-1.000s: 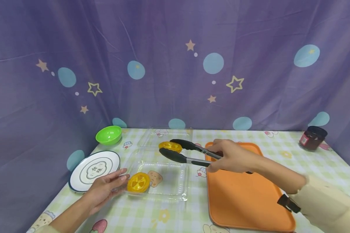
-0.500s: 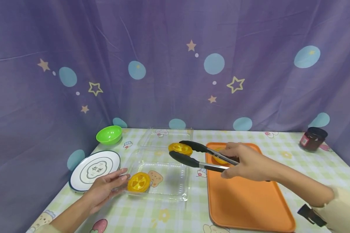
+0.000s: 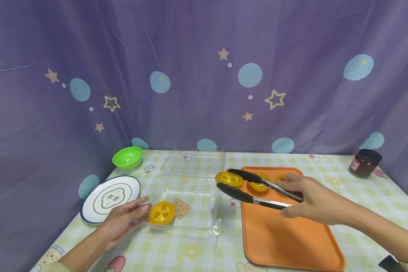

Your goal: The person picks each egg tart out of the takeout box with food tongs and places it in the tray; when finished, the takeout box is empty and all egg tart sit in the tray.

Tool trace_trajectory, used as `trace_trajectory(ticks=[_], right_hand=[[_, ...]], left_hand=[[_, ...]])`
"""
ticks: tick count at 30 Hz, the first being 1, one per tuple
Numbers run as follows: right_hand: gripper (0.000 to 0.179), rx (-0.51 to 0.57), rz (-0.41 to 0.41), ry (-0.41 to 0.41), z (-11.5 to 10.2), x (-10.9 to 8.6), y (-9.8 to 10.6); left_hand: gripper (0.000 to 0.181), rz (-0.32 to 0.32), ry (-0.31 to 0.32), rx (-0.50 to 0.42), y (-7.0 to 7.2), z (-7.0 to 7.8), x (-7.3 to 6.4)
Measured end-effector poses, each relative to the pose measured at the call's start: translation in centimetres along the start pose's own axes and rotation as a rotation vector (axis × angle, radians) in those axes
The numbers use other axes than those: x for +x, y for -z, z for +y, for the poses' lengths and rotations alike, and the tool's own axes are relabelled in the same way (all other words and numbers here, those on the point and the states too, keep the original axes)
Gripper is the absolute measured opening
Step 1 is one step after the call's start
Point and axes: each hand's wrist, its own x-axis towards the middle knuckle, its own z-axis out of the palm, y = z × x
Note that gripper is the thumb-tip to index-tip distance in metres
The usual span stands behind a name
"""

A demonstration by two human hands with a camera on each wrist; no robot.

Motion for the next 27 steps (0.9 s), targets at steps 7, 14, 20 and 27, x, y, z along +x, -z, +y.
trace_trajectory(ticks=[7, 14, 20, 27], right_hand=[[0.077, -0.040, 0.012, -0.004, 2.1, -1.8, -0.1], [0.075, -0.046, -0.048, -0.031, 4.1, -3.2, -0.6], [0.072, -0.041, -0.105, -0.082, 5.3, -4.1, -1.1], [0.075, -0.031, -0.099, -0.126, 6.5, -4.9, -2.1]], left_hand=[[0.065, -0.003, -0.003, 0.000, 0.0, 0.0, 0.0], [0.065, 0.000, -0.004, 0.007, 0.1, -0.1, 0.0], [0.065, -0.004, -0.004, 0.013, 0.1, -0.1, 0.0], [0.065, 0.005, 0.004, 0.014, 0.0, 0.0, 0.1]])
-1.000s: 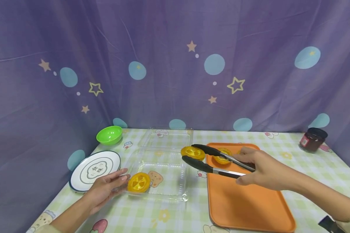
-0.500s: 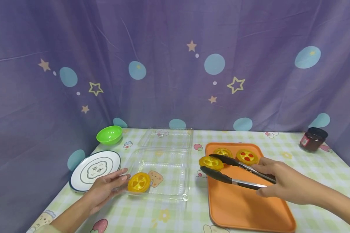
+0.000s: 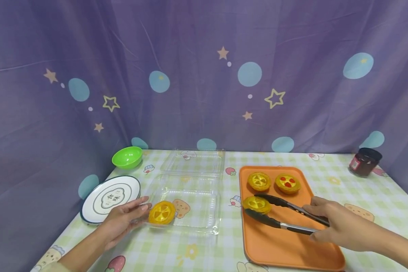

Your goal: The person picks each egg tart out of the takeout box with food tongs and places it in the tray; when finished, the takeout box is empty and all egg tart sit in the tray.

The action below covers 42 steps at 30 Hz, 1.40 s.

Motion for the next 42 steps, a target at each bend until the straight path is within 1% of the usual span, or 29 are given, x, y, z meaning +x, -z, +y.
trace_trajectory(ticks=[2, 9, 14, 16, 24, 26, 28, 32, 35, 37, 39, 42], right_hand=[[0.074, -0.004, -0.001, -0.018, 0.2, -0.1, -0.2], [0.075, -0.009, 0.003, -0.012, 0.7, -0.2, -0.6], [0.080, -0.014, -0.003, -0.057, 0.5, -0.2, -0.8], [0.081, -0.017, -0.004, -0.055, 0.3, -0.3, -0.8], [0.083, -0.081, 0.072, -0.025, -0.2, -0.7, 0.0], [0.083, -0.087, 0.086, -0.012, -0.5, -0.7, 0.1], [0.082, -0.102, 0.111, 0.011, -0.9, -0.6, 0.3], [0.080, -0.153, 0.169, 0.043, -2.2, 0.0, 0.6], [0.079, -0.163, 0.214, 0.112, -3.1, 0.6, 1.1], [0.078, -0.163, 0.241, 0.173, -3.7, 1.1, 1.3], [0.076, -0.163, 0.254, 0.225, -4.4, 1.6, 1.6], [0.076, -0.158, 0.242, 0.244, -5.4, 2.4, 1.7]], left_hand=[[0.065, 0.000, 0.000, -0.004, 0.0, 0.0, 0.0], [0.064, 0.001, 0.003, 0.000, 0.0, 0.1, 0.0], [0.064, 0.005, 0.005, -0.006, 0.0, 0.1, -0.1], [0.064, -0.002, 0.000, -0.005, 0.0, 0.1, -0.1], [0.064, -0.004, -0.005, -0.006, 0.0, -0.1, -0.1], [0.064, -0.012, -0.010, -0.002, 0.0, -0.1, -0.1], [0.064, -0.005, -0.003, -0.005, 0.0, -0.1, -0.1], [0.064, -0.001, 0.001, -0.003, 0.1, -0.2, -0.1], [0.064, -0.002, 0.001, -0.004, 0.1, -0.2, -0.1], [0.064, -0.001, 0.003, -0.004, 0.0, -0.2, -0.1], [0.064, -0.004, -0.001, -0.002, 0.0, -0.2, -0.1], [0.063, -0.009, -0.008, 0.000, 0.0, -0.2, 0.0]])
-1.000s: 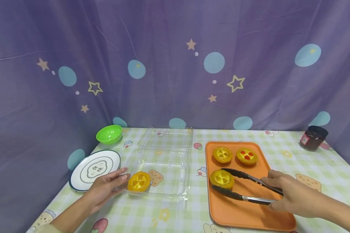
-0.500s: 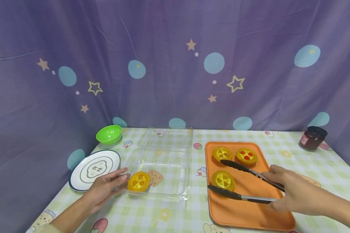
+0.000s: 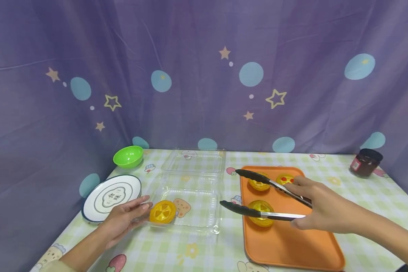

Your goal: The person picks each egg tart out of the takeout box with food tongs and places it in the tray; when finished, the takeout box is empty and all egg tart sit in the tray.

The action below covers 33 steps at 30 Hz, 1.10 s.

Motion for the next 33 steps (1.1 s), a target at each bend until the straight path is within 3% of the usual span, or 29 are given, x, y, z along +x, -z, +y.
trace_trajectory(ticks=[8, 16, 23, 29, 33], right_hand=[[0.074, 0.065, -0.021, -0.007, -1.7, 2.5, -1.0], [0.076, 0.057, -0.053, -0.009, -3.0, 4.8, -1.6], [0.054, 0.124, -0.106, 0.037, -3.6, 7.4, -2.6], [0.074, 0.095, -0.128, 0.072, -4.1, 8.8, -2.9], [0.075, 0.086, -0.147, 0.095, -4.4, 9.7, -3.2]], left_hand=[[0.063, -0.017, -0.017, -0.009, -0.1, -0.1, 0.1], [0.062, 0.000, -0.014, 0.007, -0.1, 0.0, 0.0], [0.063, -0.016, -0.029, 0.007, 0.0, 0.0, 0.1], [0.062, -0.011, -0.023, 0.011, 0.0, 0.0, 0.1], [0.062, -0.006, -0.019, 0.009, 0.0, 0.0, 0.0]])
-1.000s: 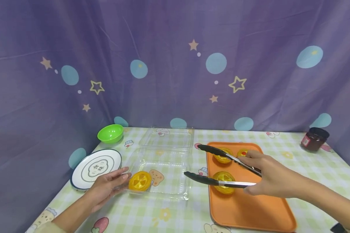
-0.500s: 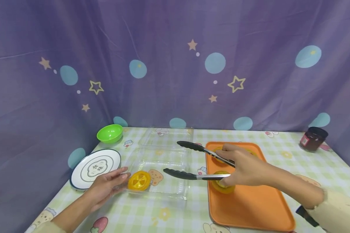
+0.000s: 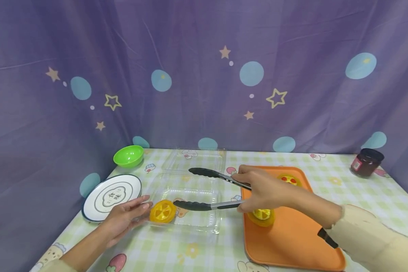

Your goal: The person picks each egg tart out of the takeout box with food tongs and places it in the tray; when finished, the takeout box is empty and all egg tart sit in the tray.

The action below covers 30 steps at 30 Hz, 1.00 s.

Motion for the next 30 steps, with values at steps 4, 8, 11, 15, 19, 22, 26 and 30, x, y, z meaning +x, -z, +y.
trace_trajectory(ticks=[4, 8, 11, 15, 19, 22, 26, 30], right_hand=[[0.071, -0.023, -0.017, 0.019, -0.3, 1.0, -0.3], [0.071, -0.020, -0.042, 0.003, -0.7, 1.8, -0.6], [0.072, -0.002, -0.074, -0.020, -0.9, 2.2, -0.8], [0.074, 0.008, -0.095, -0.019, -1.0, 2.8, -1.1], [0.075, -0.002, -0.094, 0.015, -0.8, 3.6, -1.7], [0.073, -0.010, -0.096, 0.028, -0.8, 4.2, -2.3], [0.072, -0.030, -0.119, 0.025, -1.1, 5.2, -3.0], [0.074, -0.050, -0.164, 0.016, -1.6, 6.1, -3.8]], left_hand=[[0.062, -0.001, -0.005, -0.007, 0.1, 0.0, 0.0], [0.063, -0.003, -0.006, -0.005, 0.0, 0.0, 0.0], [0.064, -0.004, -0.002, 0.000, 0.0, 0.0, 0.0], [0.064, -0.004, 0.005, 0.003, 0.1, 0.0, 0.0], [0.064, -0.004, 0.007, 0.000, 0.1, -0.1, 0.0], [0.064, -0.007, 0.000, -0.001, 0.2, -0.2, 0.0], [0.064, -0.005, -0.009, -0.001, 0.1, -0.3, 0.0], [0.063, -0.004, -0.004, -0.008, 0.2, -0.1, 0.0]])
